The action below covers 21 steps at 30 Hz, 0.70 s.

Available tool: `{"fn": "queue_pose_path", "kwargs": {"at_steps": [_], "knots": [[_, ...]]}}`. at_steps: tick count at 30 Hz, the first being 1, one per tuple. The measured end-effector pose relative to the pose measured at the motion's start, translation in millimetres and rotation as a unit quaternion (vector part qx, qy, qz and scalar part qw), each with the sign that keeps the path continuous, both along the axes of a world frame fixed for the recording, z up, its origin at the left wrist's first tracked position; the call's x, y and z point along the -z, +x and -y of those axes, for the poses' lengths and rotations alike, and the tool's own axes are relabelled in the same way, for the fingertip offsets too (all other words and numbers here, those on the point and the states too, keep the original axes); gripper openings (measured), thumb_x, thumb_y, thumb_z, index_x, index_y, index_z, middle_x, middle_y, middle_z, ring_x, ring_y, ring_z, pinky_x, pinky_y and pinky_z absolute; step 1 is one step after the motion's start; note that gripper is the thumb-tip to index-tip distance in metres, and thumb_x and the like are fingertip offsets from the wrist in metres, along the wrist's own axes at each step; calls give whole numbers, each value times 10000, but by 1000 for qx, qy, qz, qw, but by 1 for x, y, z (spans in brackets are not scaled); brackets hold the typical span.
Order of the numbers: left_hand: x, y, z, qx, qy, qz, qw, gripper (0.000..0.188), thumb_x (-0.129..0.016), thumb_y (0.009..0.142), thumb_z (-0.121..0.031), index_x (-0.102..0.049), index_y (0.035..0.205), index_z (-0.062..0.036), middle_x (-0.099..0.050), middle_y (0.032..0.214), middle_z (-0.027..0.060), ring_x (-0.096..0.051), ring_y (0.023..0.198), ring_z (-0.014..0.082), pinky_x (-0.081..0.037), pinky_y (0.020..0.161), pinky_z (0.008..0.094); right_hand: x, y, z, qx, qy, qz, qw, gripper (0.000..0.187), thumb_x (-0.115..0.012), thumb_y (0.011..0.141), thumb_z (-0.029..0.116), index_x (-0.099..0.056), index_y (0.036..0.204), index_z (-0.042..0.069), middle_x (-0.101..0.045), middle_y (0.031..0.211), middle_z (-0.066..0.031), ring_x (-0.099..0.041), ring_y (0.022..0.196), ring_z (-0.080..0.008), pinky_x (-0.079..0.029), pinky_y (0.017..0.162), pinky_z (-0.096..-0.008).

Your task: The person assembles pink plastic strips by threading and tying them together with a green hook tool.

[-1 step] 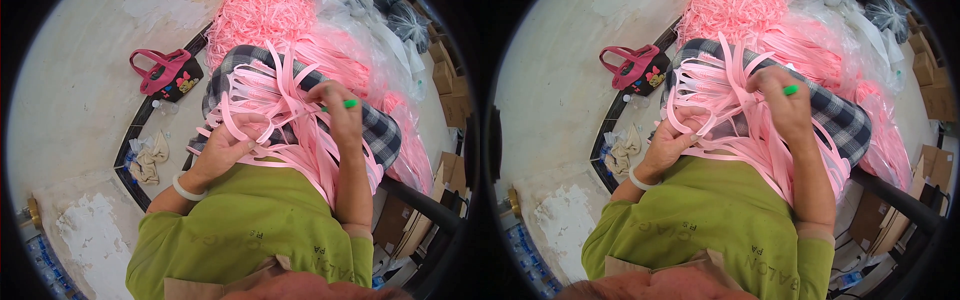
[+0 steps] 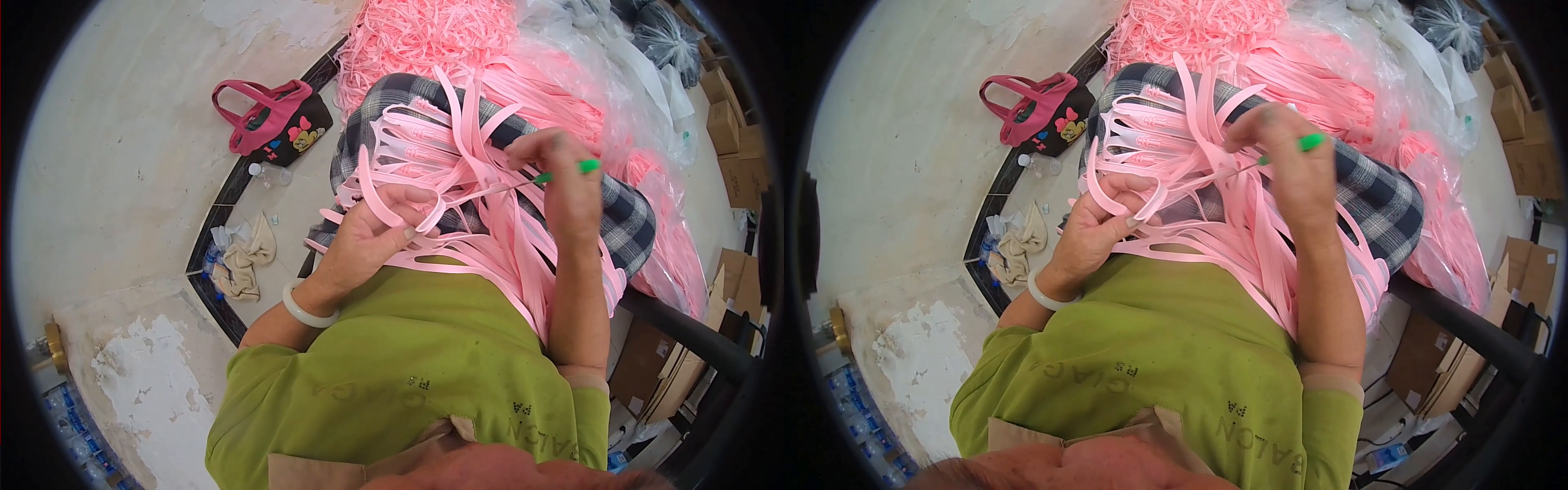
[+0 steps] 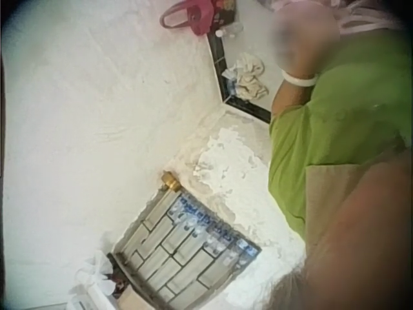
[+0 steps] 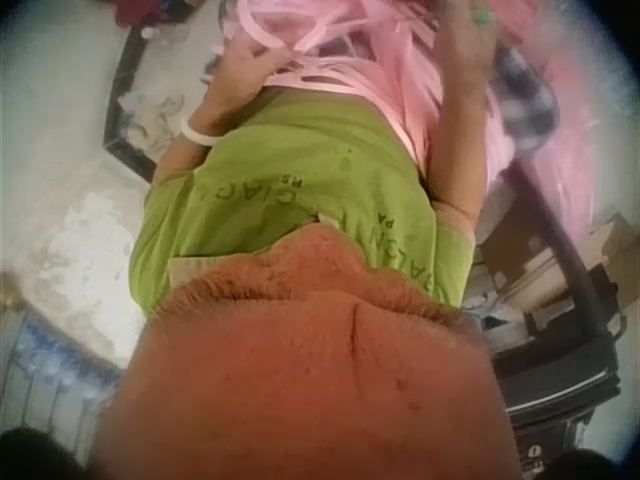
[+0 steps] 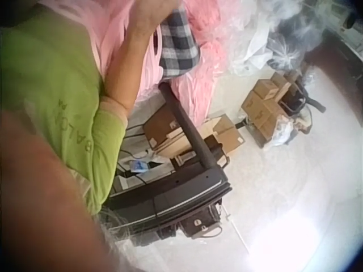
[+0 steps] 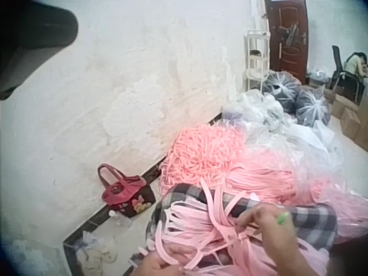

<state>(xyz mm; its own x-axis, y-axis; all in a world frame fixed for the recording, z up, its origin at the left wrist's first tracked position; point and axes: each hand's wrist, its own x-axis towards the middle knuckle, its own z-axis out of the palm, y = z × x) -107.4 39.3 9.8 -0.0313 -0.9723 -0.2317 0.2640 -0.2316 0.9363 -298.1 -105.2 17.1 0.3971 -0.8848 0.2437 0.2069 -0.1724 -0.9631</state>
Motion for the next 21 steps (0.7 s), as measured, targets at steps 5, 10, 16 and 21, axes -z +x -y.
{"fn": "queue_pose_path", "kwargs": {"at_steps": [5, 10, 16, 21], "knots": [[5, -3, 2, -38, -13, -53, 998, 196, -523, 866, -9, -467, 1054, -13, -606, 956, 104, -620, 864, 164, -493, 780, 283, -19, -36, 22, -177, 158, 184, 954, 319, -410, 943, 209, -590, 827, -28, -611, 769, -99, -566, 659, -156, -468, 639, -271], [4, -6, 8, -2, -39, -67, 997, 151, -496, 864, 4, -489, 1014, -16, -558, 930, 51, -584, 879, 127, -461, 821, 275, 2, 11, -25, -155, -131, -168, 965, 149, -559, 844, 101, -615, 917, -17, -623, 781, -38, -529, 600, -102, -414, 546, -230], [17, 4, 2, 47, -70, -161, 983, 112, -479, 892, -71, -489, 990, -19, -573, 820, 52, -569, 769, 118, -447, 725, 247, 0, 3, -8, -150, -121, -230, 954, 107, -574, 831, 71, -611, 847, -28, -575, 670, -12, -515, 615, -104, -432, 575, -252], [9, 3, 1, 91, 20, -164, 982, 149, -471, 911, -125, -507, 994, -7, -561, 684, 35, -539, 626, 99, -430, 643, 216, 16, 0, 6, -69, 110, -116, 985, 137, -529, 904, 166, -569, 814, 70, -457, 624, 58, -335, 525, -1, -240, 466, -169]]}}
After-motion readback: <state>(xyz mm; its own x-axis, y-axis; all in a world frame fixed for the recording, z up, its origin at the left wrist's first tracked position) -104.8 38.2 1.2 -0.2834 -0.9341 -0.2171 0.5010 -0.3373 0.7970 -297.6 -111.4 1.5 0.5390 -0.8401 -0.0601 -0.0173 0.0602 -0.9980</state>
